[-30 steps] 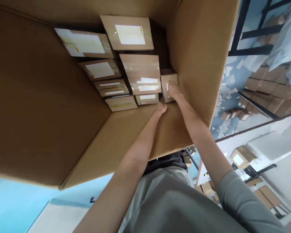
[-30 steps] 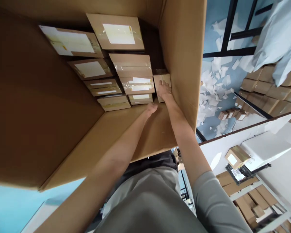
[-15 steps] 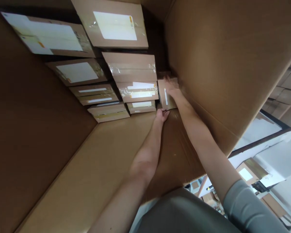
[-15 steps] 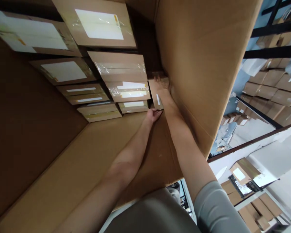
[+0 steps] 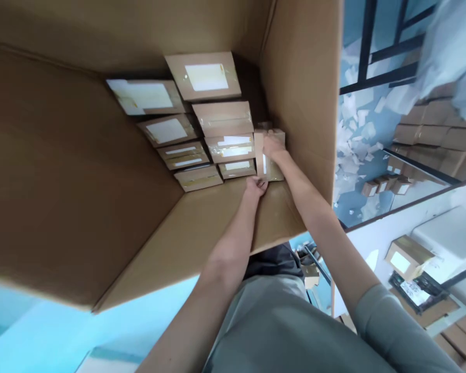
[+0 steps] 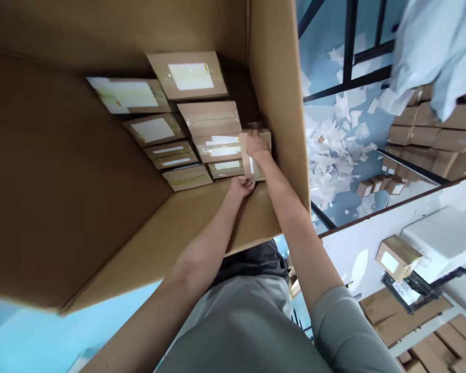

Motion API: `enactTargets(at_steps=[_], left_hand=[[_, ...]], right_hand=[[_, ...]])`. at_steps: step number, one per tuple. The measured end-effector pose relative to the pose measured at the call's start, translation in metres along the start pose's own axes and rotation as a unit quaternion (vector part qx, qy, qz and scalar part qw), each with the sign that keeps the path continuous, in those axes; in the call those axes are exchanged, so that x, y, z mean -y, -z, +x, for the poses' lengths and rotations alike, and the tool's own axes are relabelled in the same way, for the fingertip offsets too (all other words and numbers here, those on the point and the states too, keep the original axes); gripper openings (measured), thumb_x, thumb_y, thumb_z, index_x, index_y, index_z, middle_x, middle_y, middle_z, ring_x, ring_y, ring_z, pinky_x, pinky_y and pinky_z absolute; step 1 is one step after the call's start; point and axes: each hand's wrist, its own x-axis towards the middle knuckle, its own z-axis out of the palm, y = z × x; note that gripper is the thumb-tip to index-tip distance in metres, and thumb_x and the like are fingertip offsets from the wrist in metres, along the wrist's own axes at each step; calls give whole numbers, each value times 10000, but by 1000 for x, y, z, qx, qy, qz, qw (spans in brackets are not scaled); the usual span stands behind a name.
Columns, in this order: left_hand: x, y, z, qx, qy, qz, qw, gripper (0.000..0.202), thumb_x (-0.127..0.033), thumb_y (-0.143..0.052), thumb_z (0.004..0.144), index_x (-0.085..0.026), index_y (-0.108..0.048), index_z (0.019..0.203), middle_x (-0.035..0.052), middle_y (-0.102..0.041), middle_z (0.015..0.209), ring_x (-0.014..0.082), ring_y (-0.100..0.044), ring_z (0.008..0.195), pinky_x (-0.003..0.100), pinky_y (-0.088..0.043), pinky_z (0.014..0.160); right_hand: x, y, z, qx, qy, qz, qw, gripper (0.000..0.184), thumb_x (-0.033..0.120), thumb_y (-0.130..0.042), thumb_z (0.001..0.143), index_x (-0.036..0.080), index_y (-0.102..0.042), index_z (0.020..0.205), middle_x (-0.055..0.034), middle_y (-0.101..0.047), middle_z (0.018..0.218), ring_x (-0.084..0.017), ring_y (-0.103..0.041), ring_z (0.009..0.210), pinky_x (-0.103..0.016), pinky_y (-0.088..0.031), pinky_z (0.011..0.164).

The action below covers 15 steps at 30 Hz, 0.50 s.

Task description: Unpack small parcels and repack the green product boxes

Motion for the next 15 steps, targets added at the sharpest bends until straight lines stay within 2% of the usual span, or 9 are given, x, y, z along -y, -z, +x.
enactTargets(at_steps=[4,6,9,12,15], left_hand=[[-15,16,-99,-8,-27,50,998,113,-147,-681,995,-244,-626,976,54,-658,947,211,-700,897,311,-708,852],[-21,32,-153,18,-62,62,996,76,-171,-662,1025,-239,-645,996,42,-691,949,189,-714,875,279,-694,833],[-23,62,-233,65,-137,76,985,89,-158,-626,1032,-235,-662,1004,22,-737,979,147,-741,876,229,-675,851],[-10,90,-302,114,-221,101,963,103,-151,-629,992,-229,-695,1005,34,-764,1007,146,-750,878,237,-675,878],[25,108,-349,179,-237,173,939,133,-142,-637,948,-235,-716,1000,50,-785,1016,171,-775,913,272,-690,933]], right_hand=[[20,39,-94,-56,22,36,998,764,63,-532,1103,79,-451,1863,-247,-491,1902,-369,-719,1562,-485,-605,1320],[22,57,-147,-105,48,68,991,731,132,-482,1155,97,-422,1883,-211,-464,1938,-362,-738,1533,-499,-621,1315],[18,74,-230,-195,83,133,968,697,252,-445,1211,81,-411,1885,-208,-453,1953,-380,-697,1596,-532,-604,1345],[8,73,-314,-287,83,195,934,709,322,-441,1223,156,-397,1911,-167,-382,2000,-363,-613,1707,-518,-631,1330],[-5,58,-393,-396,60,250,881,750,403,-468,1226,273,-337,1954,-125,-381,2006,-351,-601,1728,-517,-667,1300]])
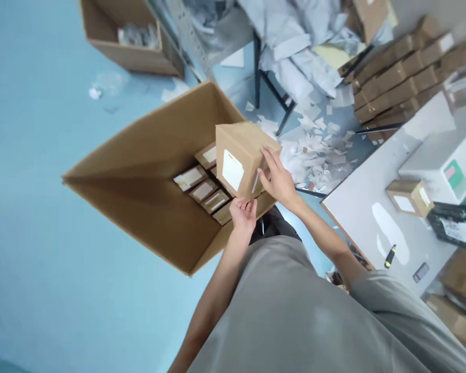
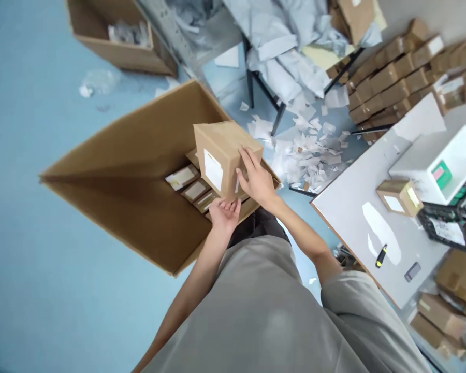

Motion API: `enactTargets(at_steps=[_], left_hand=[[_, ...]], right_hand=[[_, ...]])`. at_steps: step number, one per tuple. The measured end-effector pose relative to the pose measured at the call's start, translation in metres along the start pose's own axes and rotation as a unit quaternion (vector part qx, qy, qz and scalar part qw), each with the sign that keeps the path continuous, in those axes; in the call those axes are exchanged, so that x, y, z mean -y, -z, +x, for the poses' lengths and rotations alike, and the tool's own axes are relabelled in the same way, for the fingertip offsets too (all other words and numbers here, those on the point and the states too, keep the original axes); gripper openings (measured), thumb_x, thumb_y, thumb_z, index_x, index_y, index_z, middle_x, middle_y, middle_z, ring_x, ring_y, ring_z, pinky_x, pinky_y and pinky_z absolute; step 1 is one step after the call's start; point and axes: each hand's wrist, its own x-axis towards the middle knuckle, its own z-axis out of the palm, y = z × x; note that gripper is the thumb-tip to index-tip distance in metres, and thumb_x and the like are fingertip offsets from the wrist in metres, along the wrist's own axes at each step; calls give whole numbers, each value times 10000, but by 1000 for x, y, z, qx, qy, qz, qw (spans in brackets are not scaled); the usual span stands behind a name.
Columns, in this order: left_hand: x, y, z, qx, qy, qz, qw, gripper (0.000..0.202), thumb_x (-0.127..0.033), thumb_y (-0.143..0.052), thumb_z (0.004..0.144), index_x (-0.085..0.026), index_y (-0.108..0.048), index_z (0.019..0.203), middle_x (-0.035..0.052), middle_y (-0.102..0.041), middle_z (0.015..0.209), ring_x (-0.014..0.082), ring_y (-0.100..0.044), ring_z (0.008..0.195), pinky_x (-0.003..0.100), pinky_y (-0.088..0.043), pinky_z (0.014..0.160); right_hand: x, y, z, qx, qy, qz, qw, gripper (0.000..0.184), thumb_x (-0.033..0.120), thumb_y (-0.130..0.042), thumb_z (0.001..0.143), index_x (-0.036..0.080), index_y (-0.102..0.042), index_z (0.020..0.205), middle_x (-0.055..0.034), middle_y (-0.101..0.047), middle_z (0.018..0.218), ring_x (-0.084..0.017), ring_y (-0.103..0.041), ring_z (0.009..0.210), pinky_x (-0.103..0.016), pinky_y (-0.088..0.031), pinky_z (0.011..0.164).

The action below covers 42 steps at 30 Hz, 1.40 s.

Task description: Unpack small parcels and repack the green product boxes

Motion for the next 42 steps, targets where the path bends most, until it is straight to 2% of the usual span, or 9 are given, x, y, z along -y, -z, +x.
enactTargets(at_steps=[5,9,15,19,23,27,33,37,42], left_hand=[[69,-28,-64,144,111,140,973,129,-112,-658,912,-240,-651,897,52,-758,902,196,-778,845,308,-711,896],[144,-41,-90,203,271,285,897,93,-123,-695,930,-215,-682,934,88,-753,852,225,-794,808,311,-714,807],[249,-42,-103,252,368,538,715,199,-88,-764,818,-166,-734,998,171,-829,962,260,-822,790,315,-682,731],[287,-36,-99,262,325,557,718,234,-69,-789,791,-207,-699,957,66,-798,863,178,-724,670,260,-606,711],[272,-36,-75,262,313,517,752,273,-76,-820,753,-233,-716,949,71,-828,871,205,-750,710,285,-602,739],[216,-39,-25,232,304,436,814,225,-104,-826,787,-230,-756,960,126,-870,971,245,-806,799,336,-638,827],[119,-29,45,117,223,229,940,92,-152,-743,947,-223,-772,998,146,-851,1029,274,-822,890,349,-648,890],[84,-10,64,98,232,119,961,118,-183,-697,1013,-191,-795,1078,176,-864,1116,278,-845,964,332,-656,894],[70,5,99,41,208,6,977,275,-152,-713,988,-212,-786,1245,152,-878,1143,311,-866,1092,404,-708,994]], right_hand=[[-12,65,-92,-159,-85,-61,982,736,430,-428,1231,344,-337,1956,-93,-435,1976,-343,-562,1760,-504,-697,1260],[-60,98,-143,-204,-233,-123,943,707,422,-385,1234,271,-400,1925,-157,-419,1977,-396,-636,1687,-544,-724,1200],[-178,120,-191,-138,-419,-152,885,660,316,-420,1208,95,-528,1820,-292,-442,1933,-453,-731,1553,-601,-638,1279],[-230,116,-216,-87,-473,-104,871,652,185,-472,1140,15,-566,1763,-311,-507,1892,-403,-674,1631,-540,-560,1366],[-233,92,-218,-112,-450,-89,881,616,208,-485,1131,46,-624,1709,-324,-576,1833,-349,-735,1558,-521,-579,1342],[-196,48,-166,-119,-336,-68,932,578,310,-422,1204,104,-663,1686,-327,-672,1729,-316,-851,1321,-469,-669,1196],[-112,-31,-38,86,-155,-24,984,549,324,-413,1244,156,-687,1689,-211,-759,1681,-273,-792,1465,-430,-600,1301],[-85,-75,33,213,-92,-51,971,553,269,-448,1216,179,-676,1711,-172,-771,1682,-304,-784,1485,-487,-592,1316],[-91,-132,106,316,-72,-121,938,548,242,-497,1193,151,-685,1700,-199,-809,1612,-381,-758,1517,-599,-571,1335]])
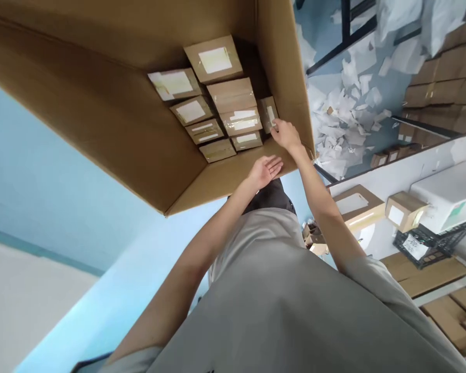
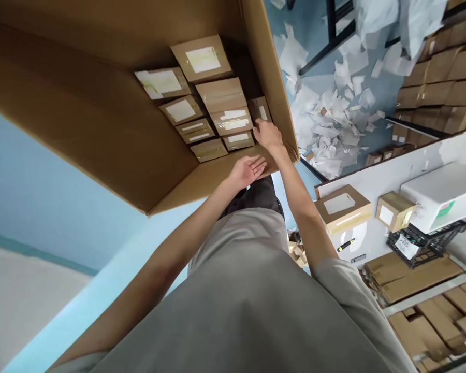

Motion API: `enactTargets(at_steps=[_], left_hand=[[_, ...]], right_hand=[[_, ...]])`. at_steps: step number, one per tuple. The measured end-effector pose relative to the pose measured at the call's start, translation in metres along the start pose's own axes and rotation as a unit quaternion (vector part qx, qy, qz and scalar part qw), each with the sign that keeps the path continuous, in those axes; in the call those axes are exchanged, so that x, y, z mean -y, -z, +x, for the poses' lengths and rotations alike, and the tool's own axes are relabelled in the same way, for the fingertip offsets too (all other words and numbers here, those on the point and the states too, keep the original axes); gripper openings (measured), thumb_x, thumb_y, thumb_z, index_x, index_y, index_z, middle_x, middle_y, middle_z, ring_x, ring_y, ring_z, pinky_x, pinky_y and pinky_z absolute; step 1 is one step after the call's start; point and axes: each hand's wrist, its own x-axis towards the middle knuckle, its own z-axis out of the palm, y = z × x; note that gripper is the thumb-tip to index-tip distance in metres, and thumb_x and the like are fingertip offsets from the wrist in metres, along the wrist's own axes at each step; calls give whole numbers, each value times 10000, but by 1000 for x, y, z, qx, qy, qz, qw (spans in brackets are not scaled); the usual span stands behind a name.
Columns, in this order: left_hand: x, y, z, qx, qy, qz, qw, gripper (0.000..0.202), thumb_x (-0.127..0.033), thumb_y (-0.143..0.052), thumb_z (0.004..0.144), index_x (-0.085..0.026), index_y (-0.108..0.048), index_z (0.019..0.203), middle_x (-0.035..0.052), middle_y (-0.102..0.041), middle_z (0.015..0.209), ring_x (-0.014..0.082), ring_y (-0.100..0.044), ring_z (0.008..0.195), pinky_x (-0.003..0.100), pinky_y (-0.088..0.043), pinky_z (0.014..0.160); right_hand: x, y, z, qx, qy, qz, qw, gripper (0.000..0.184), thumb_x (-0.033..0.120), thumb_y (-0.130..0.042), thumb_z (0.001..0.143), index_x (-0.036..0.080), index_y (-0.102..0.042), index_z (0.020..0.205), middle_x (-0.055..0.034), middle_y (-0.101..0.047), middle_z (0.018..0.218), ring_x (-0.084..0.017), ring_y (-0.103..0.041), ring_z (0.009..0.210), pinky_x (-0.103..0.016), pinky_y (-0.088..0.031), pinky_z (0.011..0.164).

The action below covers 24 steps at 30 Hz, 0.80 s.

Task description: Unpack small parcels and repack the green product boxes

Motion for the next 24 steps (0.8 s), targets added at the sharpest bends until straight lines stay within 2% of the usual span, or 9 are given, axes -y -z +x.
enactTargets(at_steps=[3,6,11,15,18,21,24], left_hand=[[-16,4,39,-27,-2,-49,998,314,-140,-738,994,-207,-776,1299,164,-875,1185,323,-874,1122,448,-716,1062],[-32,3,95,-35,15,-57,998,223,-153,-745,1042,-202,-777,1258,173,-866,1198,319,-876,1144,442,-707,1120],[-55,-1,217,-61,28,-4,998,157,-156,-714,1086,-221,-771,1216,174,-860,1255,342,-847,1302,508,-676,1227],[-68,0,316,-71,51,-48,995,126,-140,-711,1093,-220,-750,1182,174,-839,1292,352,-835,1338,534,-674,1233],[-70,4,380,-72,69,-73,992,129,-105,-694,1079,-210,-731,1144,173,-819,1232,351,-848,1269,533,-697,1195],[-63,8,435,-83,83,-94,989,170,-43,-656,1054,-190,-721,1111,164,-781,1149,328,-854,1218,490,-702,1180],[-53,11,482,-96,83,-128,984,301,49,-616,1006,-192,-725,1149,115,-757,1100,275,-856,1203,406,-713,1145]], right_hand=[[-2,-12,60,48,-14,-39,998,562,244,-545,1176,137,-667,1715,-212,-804,1610,-416,-744,1534,-657,-569,1333],[-12,-31,123,85,-35,-79,993,552,241,-594,1161,99,-680,1688,-227,-790,1618,-429,-733,1549,-691,-559,1340],[-40,-76,227,111,-60,-117,985,489,274,-624,1182,55,-731,1605,-258,-780,1592,-436,-726,1556,-666,-565,1327],[-63,-112,304,75,-60,-130,987,509,384,-683,1194,128,-725,1632,-249,-733,1642,-441,-711,1552,-630,-571,1321],[-78,-138,357,58,-35,-137,988,591,408,-683,1190,144,-647,1717,-244,-666,1726,-464,-681,1576,-647,-566,1329],[-91,-162,402,63,-19,-144,987,664,411,-655,1192,187,-554,1808,-219,-606,1803,-479,-629,1624,-652,-522,1363],[-104,-182,440,63,-2,-159,985,767,317,-647,1172,192,-425,1896,-199,-575,1842,-489,-574,1672,-675,-478,1396]])
